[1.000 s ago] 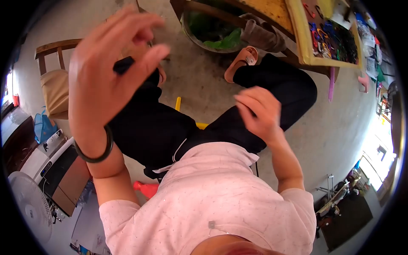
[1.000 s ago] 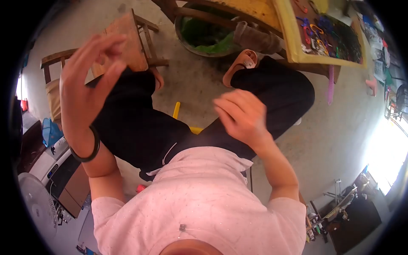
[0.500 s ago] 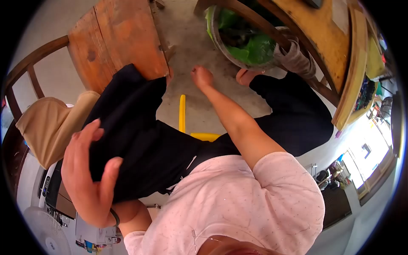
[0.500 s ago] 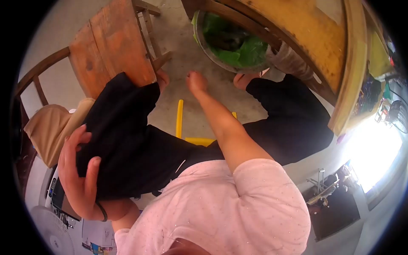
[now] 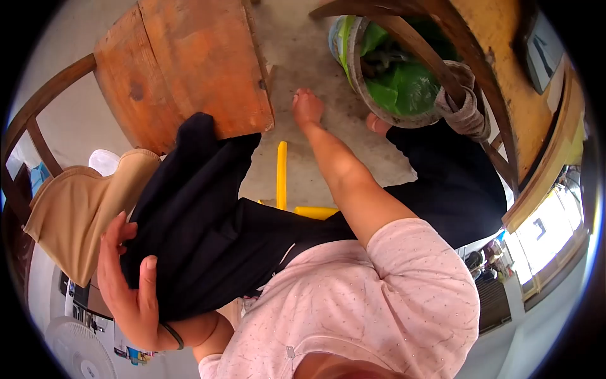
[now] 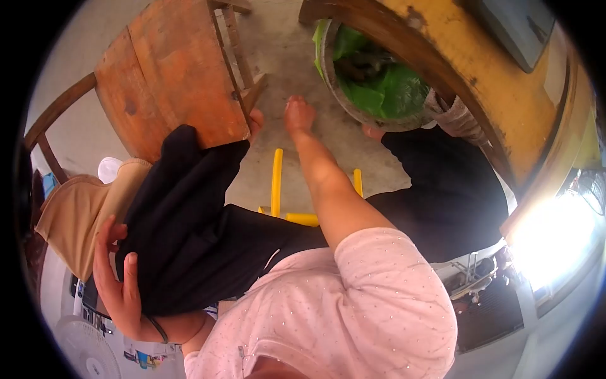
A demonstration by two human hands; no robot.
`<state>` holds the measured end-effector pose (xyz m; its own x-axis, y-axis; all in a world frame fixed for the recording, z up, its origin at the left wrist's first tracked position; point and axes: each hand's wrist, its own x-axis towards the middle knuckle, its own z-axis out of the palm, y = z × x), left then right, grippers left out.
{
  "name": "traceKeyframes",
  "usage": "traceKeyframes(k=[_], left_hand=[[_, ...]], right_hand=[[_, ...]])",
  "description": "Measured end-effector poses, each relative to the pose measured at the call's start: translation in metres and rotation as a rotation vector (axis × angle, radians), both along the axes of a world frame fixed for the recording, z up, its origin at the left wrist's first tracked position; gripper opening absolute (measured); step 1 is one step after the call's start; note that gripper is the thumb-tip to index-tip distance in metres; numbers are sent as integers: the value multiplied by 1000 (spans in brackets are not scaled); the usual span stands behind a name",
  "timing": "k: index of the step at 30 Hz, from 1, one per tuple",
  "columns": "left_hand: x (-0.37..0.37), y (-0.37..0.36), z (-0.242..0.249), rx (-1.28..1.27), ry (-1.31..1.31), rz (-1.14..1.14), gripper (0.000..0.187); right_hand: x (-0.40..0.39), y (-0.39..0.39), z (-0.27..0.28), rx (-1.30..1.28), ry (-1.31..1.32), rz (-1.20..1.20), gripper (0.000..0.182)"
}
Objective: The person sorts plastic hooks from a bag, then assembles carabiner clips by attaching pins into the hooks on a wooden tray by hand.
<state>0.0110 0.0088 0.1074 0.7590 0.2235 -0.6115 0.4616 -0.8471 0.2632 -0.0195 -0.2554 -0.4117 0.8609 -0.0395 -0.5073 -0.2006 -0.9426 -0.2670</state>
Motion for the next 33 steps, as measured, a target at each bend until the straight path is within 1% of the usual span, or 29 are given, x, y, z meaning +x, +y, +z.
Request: traceKeyframes(k=[2, 4, 7, 8, 11, 14, 17, 20, 21, 22, 23, 26, 27, 30, 31, 32, 33], left_hand=[[-1, 2, 0, 0, 6, 15, 48], [-2, 4, -2, -1, 8, 25, 48], [-4, 7, -4, 31, -23, -5, 54], [-4, 7, -3, 19, -16, -6, 52], [-3, 4, 2, -11, -18, -19, 48], [-6, -5, 10, -7, -68, -56, 49], [-11, -18, 17, -20, -144, -148, 51], [-17, -40, 23, -44, -233, -243, 53], [-19, -50, 24, -44, -257, -258, 53], [-22, -58, 25, -42, -280, -277, 53], [-24, -66, 24, -42, -364, -344, 51], [-19, -93, 25, -93, -448, -432, 49], [-16, -102, 25, -124, -509, -471, 47], [-9, -134, 22, -70, -615, -602, 44], [-3, -149, 23, -159, -604, -581, 42], [1, -164, 23, -194, -630, -627, 41], [5, -181, 21, -231, -651, -675, 41]], right_hand=[[4, 2, 1, -63, -3, 101, 11], [4, 4, -7, -98, -42, 134, 10], [7, 4, -15, -130, -62, 205, 10], [6, 4, -16, -135, -60, 233, 10], [9, -8, 0, 116, -11, 10, 13], [-12, -35, 16, 318, -20, -247, 22], [-15, -74, 60, 231, 183, -185, 23], [-28, -107, 74, 413, 47, -145, 17], [-28, -116, 86, 471, 45, -107, 16], [-24, -121, 108, 532, 43, -70, 14], [-16, -126, 130, 593, 30, -28, 13], [6, -139, 209, 751, 175, 33, 7], [9, -143, 239, 790, 120, 49, 7], [10, -161, 339, 891, -73, 63, 8], [6, -171, 375, 910, -148, 39, 12], [5, -186, 405, 925, -230, 15, 16], [3, -208, 429, 939, -355, 54, 14]])
